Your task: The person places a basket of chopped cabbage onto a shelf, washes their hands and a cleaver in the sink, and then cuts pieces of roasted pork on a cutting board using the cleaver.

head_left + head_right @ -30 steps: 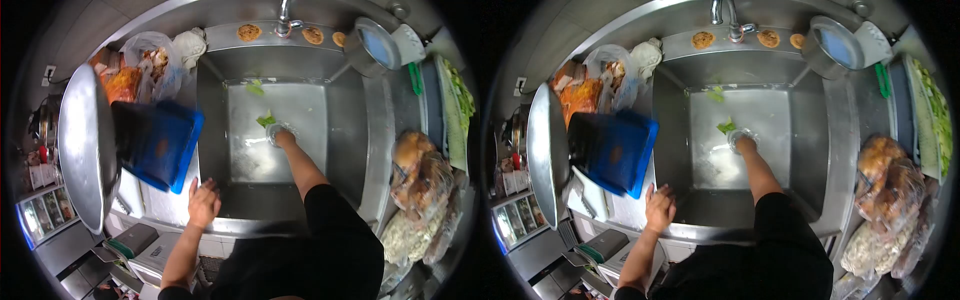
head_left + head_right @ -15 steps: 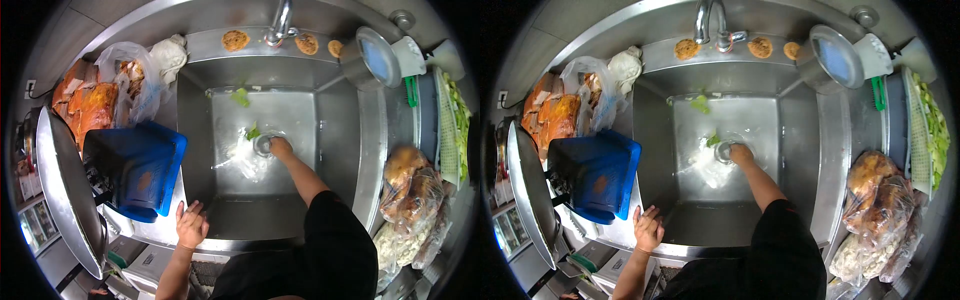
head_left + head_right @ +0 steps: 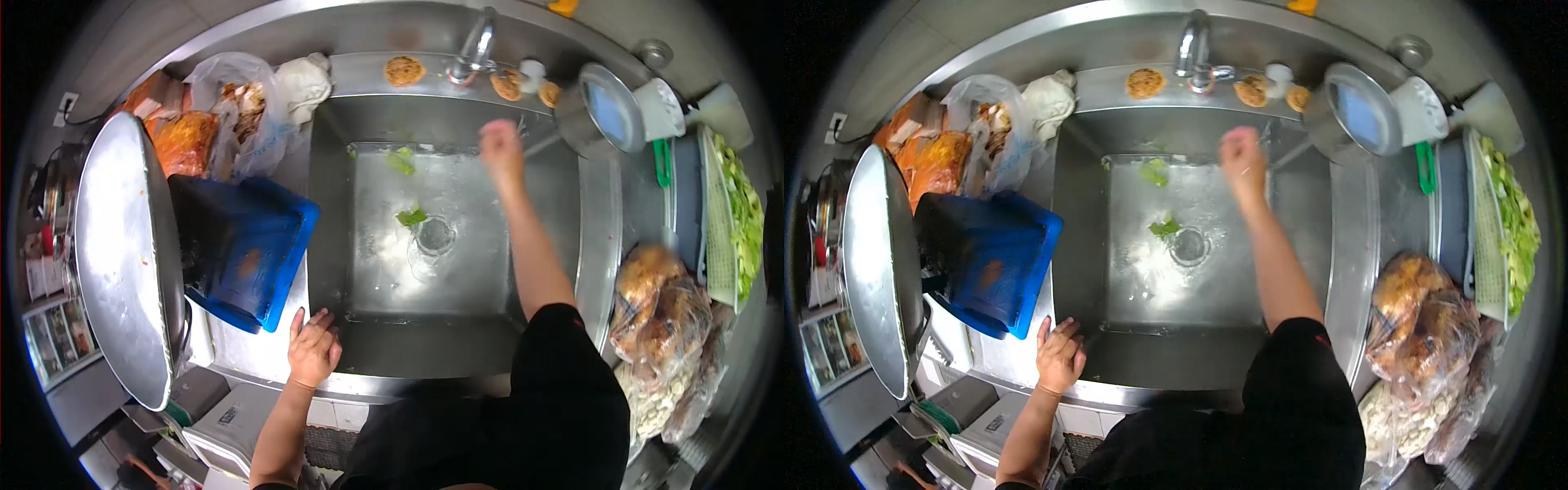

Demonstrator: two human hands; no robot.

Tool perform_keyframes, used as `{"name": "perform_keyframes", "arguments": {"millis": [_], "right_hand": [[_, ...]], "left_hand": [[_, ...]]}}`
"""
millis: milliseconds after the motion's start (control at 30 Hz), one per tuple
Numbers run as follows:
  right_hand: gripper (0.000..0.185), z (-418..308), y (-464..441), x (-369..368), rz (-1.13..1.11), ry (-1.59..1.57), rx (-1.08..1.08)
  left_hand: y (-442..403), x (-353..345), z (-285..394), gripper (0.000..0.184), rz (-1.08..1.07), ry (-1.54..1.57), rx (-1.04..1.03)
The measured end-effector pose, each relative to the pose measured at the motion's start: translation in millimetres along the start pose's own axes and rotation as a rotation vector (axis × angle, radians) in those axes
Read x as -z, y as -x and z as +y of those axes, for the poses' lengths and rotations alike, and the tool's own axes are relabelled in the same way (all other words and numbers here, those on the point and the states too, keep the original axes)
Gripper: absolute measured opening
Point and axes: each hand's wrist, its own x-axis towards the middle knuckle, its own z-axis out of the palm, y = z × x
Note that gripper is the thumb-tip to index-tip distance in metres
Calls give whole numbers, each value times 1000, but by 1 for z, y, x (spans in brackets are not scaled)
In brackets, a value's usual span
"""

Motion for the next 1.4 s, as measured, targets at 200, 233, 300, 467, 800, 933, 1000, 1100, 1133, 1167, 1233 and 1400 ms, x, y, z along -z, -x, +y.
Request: {"name": "perform_keyframes", "arguments": {"millis": [200,233,300,467,800,933,1000,1100,1133,1167,1233,1400], "right_hand": [[44,50,33,-186,-185,703,375],[42,65,26,-206,-168,765,435],[41,86,6,-225,-427,734,292],[41,100,7,-205,-863,317,-314],[31,120,181,-172,-1058,-551,-953],[22,93,207,-144,-1211,-831,-1115],[27,66,206,-121,-1361,-981,-1100],[34,105,204,-115,-1193,-262,-763],[41,115,208,-113,-909,427,-245],[50,207,203,-127,-1006,981,188],[41,104,198,-108,-860,617,-157],[22,-87,249,-99,-581,186,133]], "left_hand": [[-1,-2,-3,12,-46,-33,30],[-2,-2,-4,12,-45,-39,22],[-5,-2,-4,12,-67,-48,33],[-3,-3,-5,11,-84,-56,46],[-3,-2,-2,14,-55,-38,36],[-1,-1,-3,15,-40,-34,39],[1,-3,-4,15,-23,-23,49],[9,-3,-6,18,-2,8,49],[13,-6,-8,18,48,30,36],[20,-12,-11,19,83,106,53],[28,-12,-16,23,83,172,3],[55,-1,14,18,559,529,250]]}}
